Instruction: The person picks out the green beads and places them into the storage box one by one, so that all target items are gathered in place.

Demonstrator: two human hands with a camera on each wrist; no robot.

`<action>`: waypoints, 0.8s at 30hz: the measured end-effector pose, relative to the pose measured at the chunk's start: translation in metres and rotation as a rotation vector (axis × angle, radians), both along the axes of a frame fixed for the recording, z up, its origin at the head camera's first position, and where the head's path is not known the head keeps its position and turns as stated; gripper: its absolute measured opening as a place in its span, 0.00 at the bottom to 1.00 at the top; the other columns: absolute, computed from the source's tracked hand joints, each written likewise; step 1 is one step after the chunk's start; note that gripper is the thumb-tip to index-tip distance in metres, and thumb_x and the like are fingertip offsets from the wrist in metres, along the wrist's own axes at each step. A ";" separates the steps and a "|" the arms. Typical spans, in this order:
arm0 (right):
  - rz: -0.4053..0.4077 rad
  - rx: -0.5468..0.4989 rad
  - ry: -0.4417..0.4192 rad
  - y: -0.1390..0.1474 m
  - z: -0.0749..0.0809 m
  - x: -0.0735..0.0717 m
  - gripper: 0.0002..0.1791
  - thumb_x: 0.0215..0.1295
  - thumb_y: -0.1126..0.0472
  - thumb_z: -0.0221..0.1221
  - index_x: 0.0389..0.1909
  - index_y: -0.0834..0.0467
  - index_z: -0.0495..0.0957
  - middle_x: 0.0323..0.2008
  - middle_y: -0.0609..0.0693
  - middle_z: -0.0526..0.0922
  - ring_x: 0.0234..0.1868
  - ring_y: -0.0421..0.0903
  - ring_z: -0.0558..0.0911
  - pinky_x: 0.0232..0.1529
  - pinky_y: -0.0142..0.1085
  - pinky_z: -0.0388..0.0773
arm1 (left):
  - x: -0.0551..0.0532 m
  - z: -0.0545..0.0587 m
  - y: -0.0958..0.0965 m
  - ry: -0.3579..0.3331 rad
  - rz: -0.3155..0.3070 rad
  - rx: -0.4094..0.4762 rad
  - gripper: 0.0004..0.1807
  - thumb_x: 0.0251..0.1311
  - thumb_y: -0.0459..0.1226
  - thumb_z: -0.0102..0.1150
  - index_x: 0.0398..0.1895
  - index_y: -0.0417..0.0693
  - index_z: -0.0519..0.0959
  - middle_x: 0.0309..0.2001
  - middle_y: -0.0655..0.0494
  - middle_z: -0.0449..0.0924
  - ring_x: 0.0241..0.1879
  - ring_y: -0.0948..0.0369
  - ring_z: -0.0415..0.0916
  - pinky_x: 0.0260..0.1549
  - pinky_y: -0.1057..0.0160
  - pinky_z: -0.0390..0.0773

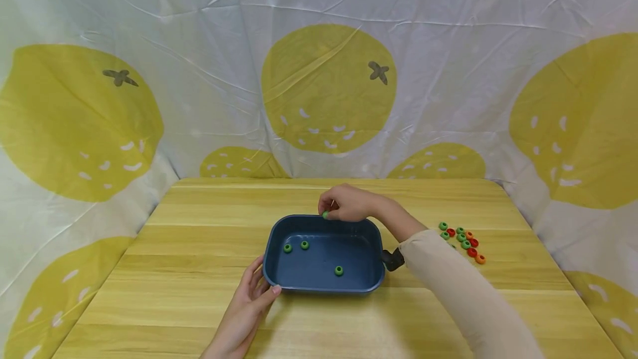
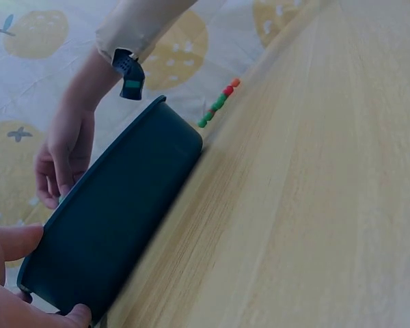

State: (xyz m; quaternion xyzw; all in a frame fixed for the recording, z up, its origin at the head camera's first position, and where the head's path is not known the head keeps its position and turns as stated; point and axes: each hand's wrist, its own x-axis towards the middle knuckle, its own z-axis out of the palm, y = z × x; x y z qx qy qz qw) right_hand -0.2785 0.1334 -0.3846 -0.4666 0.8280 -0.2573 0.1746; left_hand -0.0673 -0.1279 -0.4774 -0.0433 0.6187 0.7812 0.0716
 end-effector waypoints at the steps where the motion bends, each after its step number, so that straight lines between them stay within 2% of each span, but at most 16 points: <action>1: 0.004 0.000 0.000 -0.004 0.000 0.000 0.06 0.75 0.67 0.60 0.47 0.61 0.83 0.42 0.45 0.84 0.42 0.40 0.83 0.47 0.38 0.82 | 0.000 0.000 0.000 -0.001 0.001 0.000 0.46 0.69 0.30 0.64 0.82 0.47 0.49 0.81 0.40 0.47 0.79 0.40 0.44 0.71 0.43 0.61; 12: 0.058 0.023 -0.004 -0.042 -0.002 0.000 0.08 0.75 0.65 0.60 0.50 0.61 0.83 0.43 0.43 0.84 0.44 0.41 0.83 0.46 0.36 0.81 | -0.002 0.000 0.001 -0.015 -0.018 0.007 0.47 0.69 0.30 0.64 0.83 0.46 0.46 0.81 0.38 0.45 0.79 0.39 0.43 0.71 0.41 0.61; 20: 0.050 0.008 -0.010 -0.045 0.002 0.001 0.10 0.73 0.68 0.60 0.52 0.63 0.83 0.49 0.57 0.85 0.47 0.46 0.84 0.50 0.38 0.82 | -0.001 0.001 0.002 -0.017 -0.010 0.008 0.46 0.69 0.29 0.64 0.82 0.46 0.47 0.81 0.39 0.46 0.79 0.40 0.43 0.71 0.42 0.62; 24: 0.041 0.000 0.003 -0.038 0.003 0.001 0.10 0.72 0.68 0.61 0.51 0.63 0.83 0.48 0.58 0.85 0.46 0.44 0.84 0.51 0.38 0.82 | -0.001 0.001 0.001 -0.011 -0.004 0.006 0.45 0.69 0.29 0.63 0.82 0.46 0.48 0.81 0.39 0.47 0.79 0.40 0.44 0.71 0.42 0.62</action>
